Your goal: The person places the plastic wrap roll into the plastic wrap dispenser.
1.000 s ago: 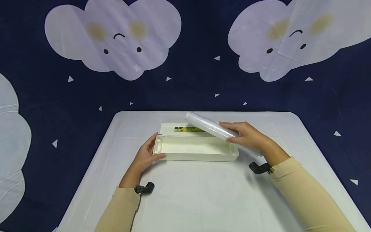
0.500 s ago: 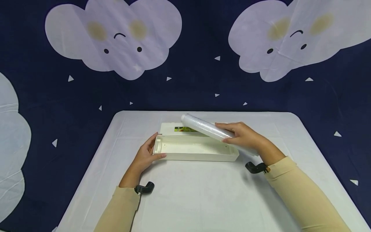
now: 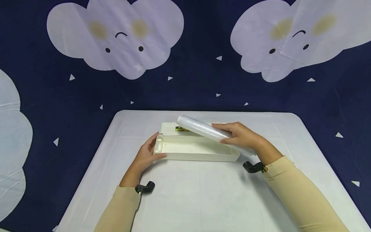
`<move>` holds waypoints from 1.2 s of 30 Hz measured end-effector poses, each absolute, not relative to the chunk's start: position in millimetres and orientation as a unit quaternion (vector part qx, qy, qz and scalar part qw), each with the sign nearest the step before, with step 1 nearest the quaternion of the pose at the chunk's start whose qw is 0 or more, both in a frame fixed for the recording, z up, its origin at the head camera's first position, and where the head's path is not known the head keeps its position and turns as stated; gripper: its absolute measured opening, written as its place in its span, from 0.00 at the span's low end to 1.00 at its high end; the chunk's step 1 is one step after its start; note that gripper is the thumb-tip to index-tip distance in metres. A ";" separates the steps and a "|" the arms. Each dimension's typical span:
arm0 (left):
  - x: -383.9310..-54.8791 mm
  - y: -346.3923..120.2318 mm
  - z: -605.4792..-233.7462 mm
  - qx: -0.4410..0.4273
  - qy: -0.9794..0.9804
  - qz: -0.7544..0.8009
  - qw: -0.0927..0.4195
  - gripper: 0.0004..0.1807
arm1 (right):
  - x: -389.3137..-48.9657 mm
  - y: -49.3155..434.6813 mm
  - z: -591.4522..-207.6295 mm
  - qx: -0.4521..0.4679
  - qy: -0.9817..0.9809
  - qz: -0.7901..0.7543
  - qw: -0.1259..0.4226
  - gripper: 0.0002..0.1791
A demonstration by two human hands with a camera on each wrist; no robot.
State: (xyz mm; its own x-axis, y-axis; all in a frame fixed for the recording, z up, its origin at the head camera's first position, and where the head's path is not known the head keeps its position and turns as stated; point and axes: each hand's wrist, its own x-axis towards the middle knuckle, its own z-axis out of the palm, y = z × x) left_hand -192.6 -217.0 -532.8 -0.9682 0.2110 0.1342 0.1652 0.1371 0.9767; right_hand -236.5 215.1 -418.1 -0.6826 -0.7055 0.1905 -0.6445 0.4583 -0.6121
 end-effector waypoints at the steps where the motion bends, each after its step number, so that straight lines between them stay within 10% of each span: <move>1: -192.8 -216.9 -532.8 0.126 0.754 0.644 0.018 0.60 | -236.5 214.0 -418.1 -0.397 0.852 -0.337 0.047 0.37; 36: -191.5 -217.9 -530.6 0.120 0.745 0.656 0.026 0.60 | -236.5 186.3 -423.5 -0.432 0.828 -0.344 0.099 0.35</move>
State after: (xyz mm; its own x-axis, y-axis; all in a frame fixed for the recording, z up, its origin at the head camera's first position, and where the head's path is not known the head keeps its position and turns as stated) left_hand -191.5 -217.9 -530.6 -0.9699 0.2125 0.1188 0.1447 0.1112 0.9832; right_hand -236.5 186.3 -423.5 -0.6076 -0.7830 0.1332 -0.6464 0.3900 -0.6558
